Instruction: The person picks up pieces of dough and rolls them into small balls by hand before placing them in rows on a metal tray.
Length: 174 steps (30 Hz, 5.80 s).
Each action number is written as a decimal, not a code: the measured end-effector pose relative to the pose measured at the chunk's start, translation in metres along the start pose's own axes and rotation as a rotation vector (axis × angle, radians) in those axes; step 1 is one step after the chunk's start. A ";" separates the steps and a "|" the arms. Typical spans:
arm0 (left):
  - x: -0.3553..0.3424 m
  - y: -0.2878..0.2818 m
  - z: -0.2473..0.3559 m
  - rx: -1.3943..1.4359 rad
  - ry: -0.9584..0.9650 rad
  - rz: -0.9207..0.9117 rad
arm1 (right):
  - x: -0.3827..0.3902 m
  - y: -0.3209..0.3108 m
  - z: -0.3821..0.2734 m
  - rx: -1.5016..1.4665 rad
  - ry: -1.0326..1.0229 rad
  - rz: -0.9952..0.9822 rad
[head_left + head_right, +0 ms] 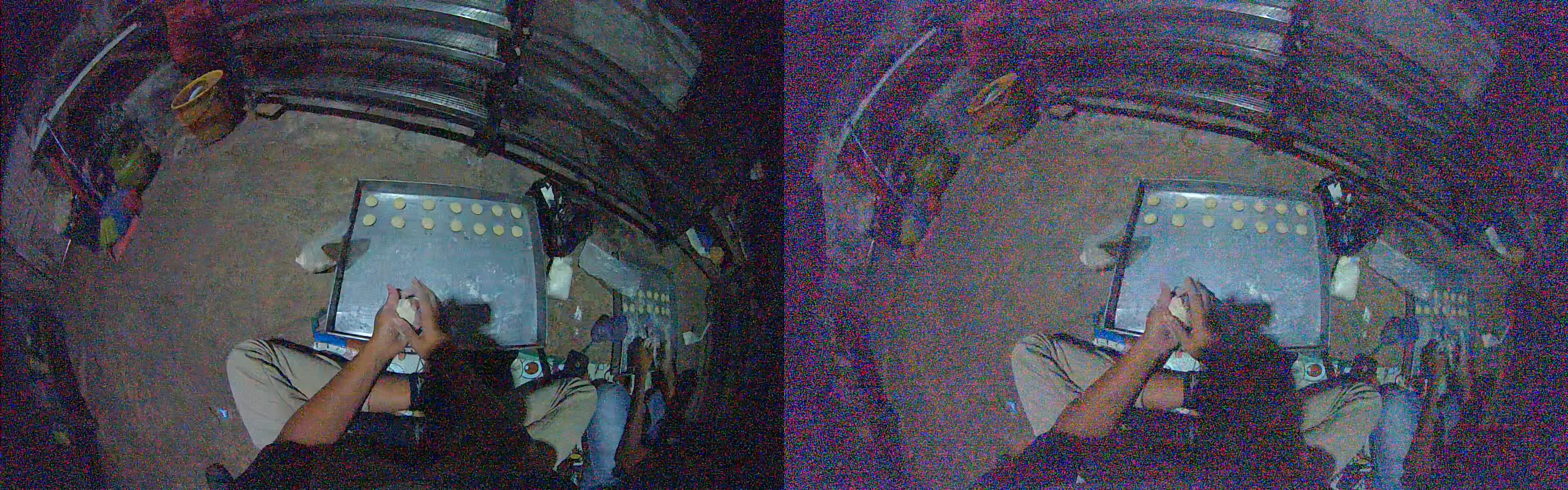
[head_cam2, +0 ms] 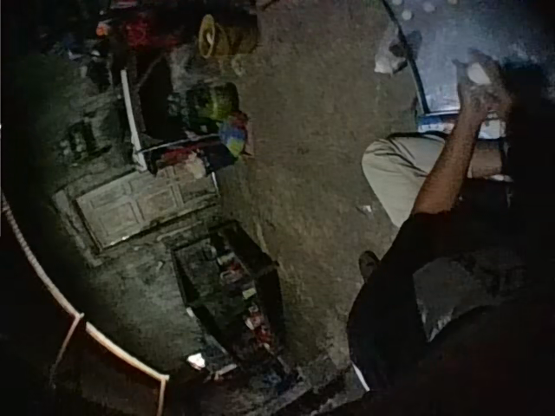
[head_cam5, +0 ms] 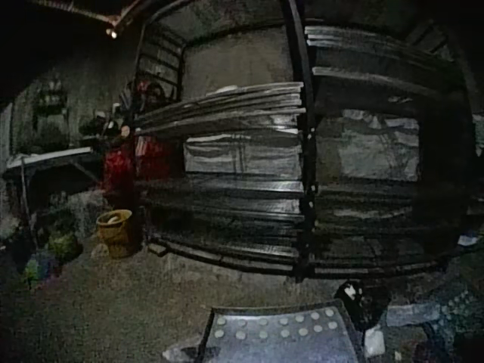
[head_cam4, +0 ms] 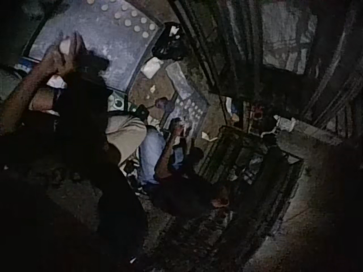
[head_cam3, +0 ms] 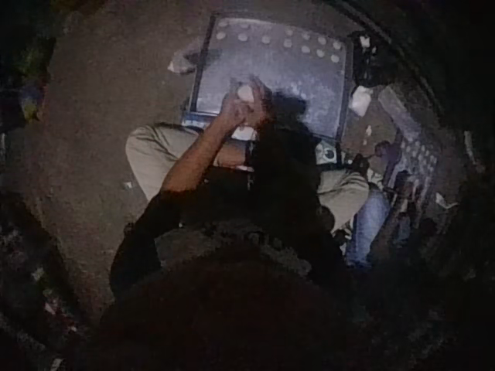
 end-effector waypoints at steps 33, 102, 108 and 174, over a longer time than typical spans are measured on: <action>0.004 0.028 -0.001 -0.052 0.245 -0.374 | 0.042 0.020 0.104 -1.532 0.655 0.392; 0.012 0.037 0.026 -0.902 0.340 -0.071 | 0.010 -0.058 0.013 -0.076 0.266 0.060; 0.015 0.018 0.020 -1.101 0.252 0.022 | 0.008 -0.047 -0.014 -0.224 0.080 -0.109; 0.013 0.020 0.008 -0.504 0.004 -0.147 | 0.011 -0.043 -0.025 0.479 0.054 -0.072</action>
Point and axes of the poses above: each hand's wrist, its own x-axis away from the middle knuckle, its own y-axis out of the palm, z = x × y, the point moved 8 cm from there along -x, towards the middle knuckle, and after that the axes turned 13 degrees about -z, right-handed, at the moved point
